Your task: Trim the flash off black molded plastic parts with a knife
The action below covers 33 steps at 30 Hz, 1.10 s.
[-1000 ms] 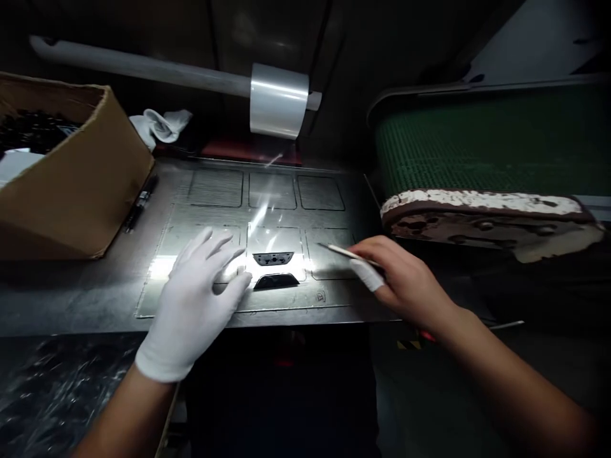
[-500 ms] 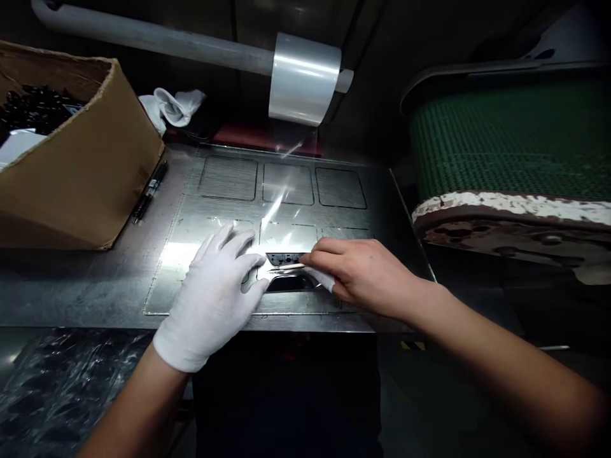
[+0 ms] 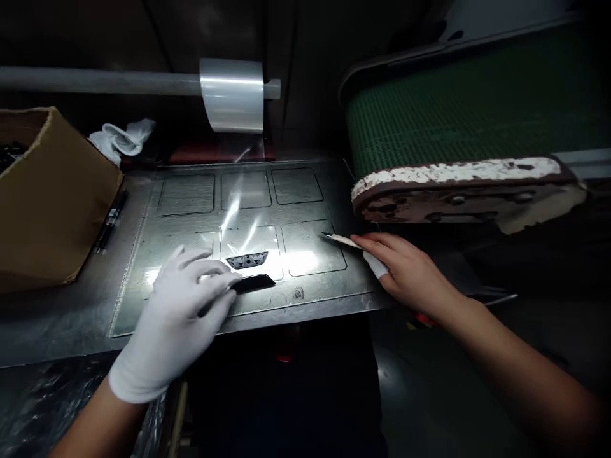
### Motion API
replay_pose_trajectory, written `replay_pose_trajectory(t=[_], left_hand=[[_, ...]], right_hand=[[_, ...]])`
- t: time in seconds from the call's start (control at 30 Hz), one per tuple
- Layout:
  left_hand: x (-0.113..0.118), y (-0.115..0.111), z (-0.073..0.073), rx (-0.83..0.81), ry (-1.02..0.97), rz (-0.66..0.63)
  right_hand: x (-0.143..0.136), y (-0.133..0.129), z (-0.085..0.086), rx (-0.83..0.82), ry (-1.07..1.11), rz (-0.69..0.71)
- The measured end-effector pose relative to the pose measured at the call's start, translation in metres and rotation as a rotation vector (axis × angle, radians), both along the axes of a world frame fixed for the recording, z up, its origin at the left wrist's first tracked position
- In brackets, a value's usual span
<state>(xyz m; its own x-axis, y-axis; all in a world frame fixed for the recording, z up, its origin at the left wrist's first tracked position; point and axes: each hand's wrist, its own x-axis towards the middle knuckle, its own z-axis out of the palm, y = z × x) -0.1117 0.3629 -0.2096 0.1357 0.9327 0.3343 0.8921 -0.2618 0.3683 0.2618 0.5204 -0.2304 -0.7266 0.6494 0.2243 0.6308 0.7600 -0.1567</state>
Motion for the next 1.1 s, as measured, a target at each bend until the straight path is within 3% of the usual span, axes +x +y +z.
replay_pose_trajectory(t=[0.13, 0.27, 0.47, 0.57, 0.63, 0.67, 0.8, 0.87, 0.97, 1.1], left_hand=[[0.027, 0.013, 0.009, -0.073, 0.313, -0.143], [0.041, 0.021, 0.007, -0.067, 0.455, -0.113], [0.037, 0.011, -0.005, 0.033, 0.311, -0.025], [0.039, -0.012, -0.010, 0.102, 0.164, 0.066], [0.045, -0.034, -0.013, 0.195, -0.007, 0.168], [0.049, -0.045, -0.016, 0.245, -0.126, 0.220], [0.067, -0.081, -0.034, 0.381, -0.477, 0.357], [0.070, -0.093, -0.046, 0.409, -0.447, 0.412], [0.067, -0.109, -0.061, 0.394, -0.541, 0.536], [0.055, -0.130, -0.071, 0.109, -1.222, 0.758]], right_hand=[[-0.018, -0.007, -0.018, 0.033, 0.135, -0.031], [-0.020, -0.011, -0.024, 0.015, 0.243, -0.063], [-0.010, -0.010, -0.021, 0.014, 0.377, -0.087], [-0.018, -0.035, -0.014, 0.012, 0.543, -0.073], [-0.036, -0.069, -0.010, -0.170, 0.698, -0.035], [-0.049, -0.090, -0.010, -0.360, 0.759, -0.009], [-0.117, -0.169, -0.024, -1.433, 0.772, 0.110], [-0.148, -0.192, -0.034, -1.747, 0.760, 0.070], [-0.173, -0.199, -0.046, -1.834, 0.766, 0.013], [-0.180, -0.190, -0.053, -1.687, 0.684, 0.114]])
